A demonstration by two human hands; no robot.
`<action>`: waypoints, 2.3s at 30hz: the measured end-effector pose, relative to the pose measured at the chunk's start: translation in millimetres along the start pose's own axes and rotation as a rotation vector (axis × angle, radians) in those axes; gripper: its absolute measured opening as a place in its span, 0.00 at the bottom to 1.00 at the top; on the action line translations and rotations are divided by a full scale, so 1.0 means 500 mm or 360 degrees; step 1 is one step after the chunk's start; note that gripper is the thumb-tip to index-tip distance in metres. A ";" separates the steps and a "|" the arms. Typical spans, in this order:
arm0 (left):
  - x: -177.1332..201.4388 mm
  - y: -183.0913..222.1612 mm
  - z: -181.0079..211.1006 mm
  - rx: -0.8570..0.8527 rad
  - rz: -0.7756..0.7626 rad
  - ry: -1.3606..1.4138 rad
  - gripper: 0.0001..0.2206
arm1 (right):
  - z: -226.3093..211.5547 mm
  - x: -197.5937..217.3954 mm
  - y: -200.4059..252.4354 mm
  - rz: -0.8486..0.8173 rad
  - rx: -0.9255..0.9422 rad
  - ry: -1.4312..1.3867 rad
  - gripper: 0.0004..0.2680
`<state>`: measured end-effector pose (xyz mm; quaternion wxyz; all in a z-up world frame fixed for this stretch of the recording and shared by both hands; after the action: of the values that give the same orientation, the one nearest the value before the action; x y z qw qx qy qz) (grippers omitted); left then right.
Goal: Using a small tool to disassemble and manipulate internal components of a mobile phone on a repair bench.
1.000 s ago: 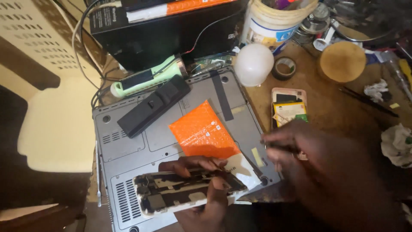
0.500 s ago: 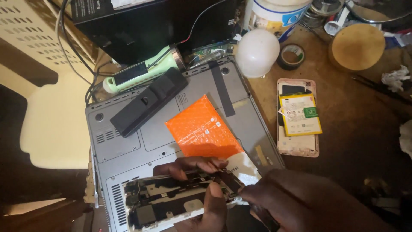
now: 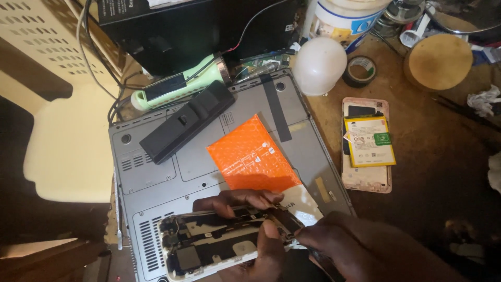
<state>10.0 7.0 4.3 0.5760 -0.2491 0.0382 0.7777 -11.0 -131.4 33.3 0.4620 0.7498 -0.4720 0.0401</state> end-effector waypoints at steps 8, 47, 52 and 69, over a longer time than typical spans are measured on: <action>0.002 -0.001 0.008 0.0089 -0.0027 0.0018 0.13 | 0.012 -0.008 -0.006 0.0047 0.0747 -0.0036 0.12; -0.018 0.010 -0.016 0.0013 0.0108 0.0150 0.14 | 0.027 0.002 0.010 0.0321 0.0640 -0.0014 0.13; -0.013 0.009 -0.019 0.0013 0.0114 0.0135 0.15 | -0.016 0.013 0.024 0.0153 -0.0073 -0.0040 0.09; -0.001 0.007 -0.012 0.0035 0.0035 0.0057 0.14 | 0.005 0.004 0.007 0.0060 -0.0167 -0.0193 0.12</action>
<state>9.1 3.3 -1.3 0.5694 -0.2562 0.0597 0.7789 -13.2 -135.1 35.1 0.4704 0.7166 -0.5146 -0.0216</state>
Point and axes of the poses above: each hand's wrist, its own y-axis away from the middle knuckle, its own x-axis out of the back of the hand, z = x × y, the point moved 1 cm from there along -y, towards the middle knuckle, and after that the axes turned 6 degrees about -y, right-handed, at the moved point
